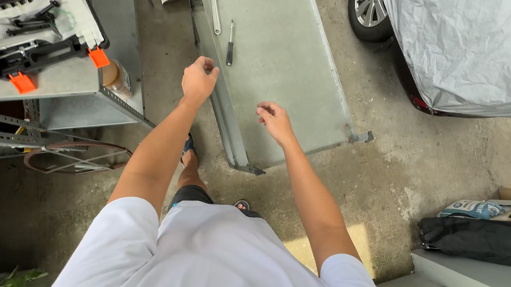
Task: Assembling and adjusting a metal storage shelf using tools like a wrench and screwdriver.
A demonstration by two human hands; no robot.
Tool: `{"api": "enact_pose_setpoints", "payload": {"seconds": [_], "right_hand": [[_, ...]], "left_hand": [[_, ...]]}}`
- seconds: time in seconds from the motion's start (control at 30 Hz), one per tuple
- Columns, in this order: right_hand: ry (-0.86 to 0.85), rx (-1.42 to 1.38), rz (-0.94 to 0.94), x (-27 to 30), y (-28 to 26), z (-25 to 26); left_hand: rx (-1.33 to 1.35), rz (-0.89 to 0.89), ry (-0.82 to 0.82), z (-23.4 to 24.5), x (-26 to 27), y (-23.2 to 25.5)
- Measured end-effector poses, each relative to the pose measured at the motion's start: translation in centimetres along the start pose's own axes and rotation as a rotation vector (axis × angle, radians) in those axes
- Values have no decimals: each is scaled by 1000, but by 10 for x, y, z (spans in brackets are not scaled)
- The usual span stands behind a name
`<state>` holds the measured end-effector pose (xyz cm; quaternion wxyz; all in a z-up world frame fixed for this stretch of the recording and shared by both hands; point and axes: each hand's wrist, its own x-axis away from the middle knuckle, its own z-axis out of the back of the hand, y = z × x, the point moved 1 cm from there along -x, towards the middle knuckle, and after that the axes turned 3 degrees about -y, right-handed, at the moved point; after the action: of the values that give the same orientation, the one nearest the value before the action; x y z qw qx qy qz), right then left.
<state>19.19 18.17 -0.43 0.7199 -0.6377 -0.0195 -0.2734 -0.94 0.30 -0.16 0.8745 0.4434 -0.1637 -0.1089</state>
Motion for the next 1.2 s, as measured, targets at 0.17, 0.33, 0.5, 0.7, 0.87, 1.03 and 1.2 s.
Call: {"api": "enact_pose_setpoints", "payload": {"seconds": [0.17,0.33,0.5,0.7,0.87,1.03,1.2], "right_hand": [[125,144,54,-127,-5,-40],[283,285,1,-220,-23,-78],[323,636,-217,-246,-68,-96],[287,850,-276,-274,-32,-100],[319,627,-298,-276,-17,-86],[361,100,-404,-242,-28,-84],[310,-268,-399,-219,-1,-71]], "left_hand": [[-188,-6,-44,-3,-142,6],[-401,36,-206,-29,-255,-5],[-521,-17,-267,-67,-316,-15],[-525,84,-275,-58,-326,1],[-567,36,-229,-106,-347,-35],[-599,116,-287,-79,-321,5],[-585,242,-415,-90,-322,3]]}}
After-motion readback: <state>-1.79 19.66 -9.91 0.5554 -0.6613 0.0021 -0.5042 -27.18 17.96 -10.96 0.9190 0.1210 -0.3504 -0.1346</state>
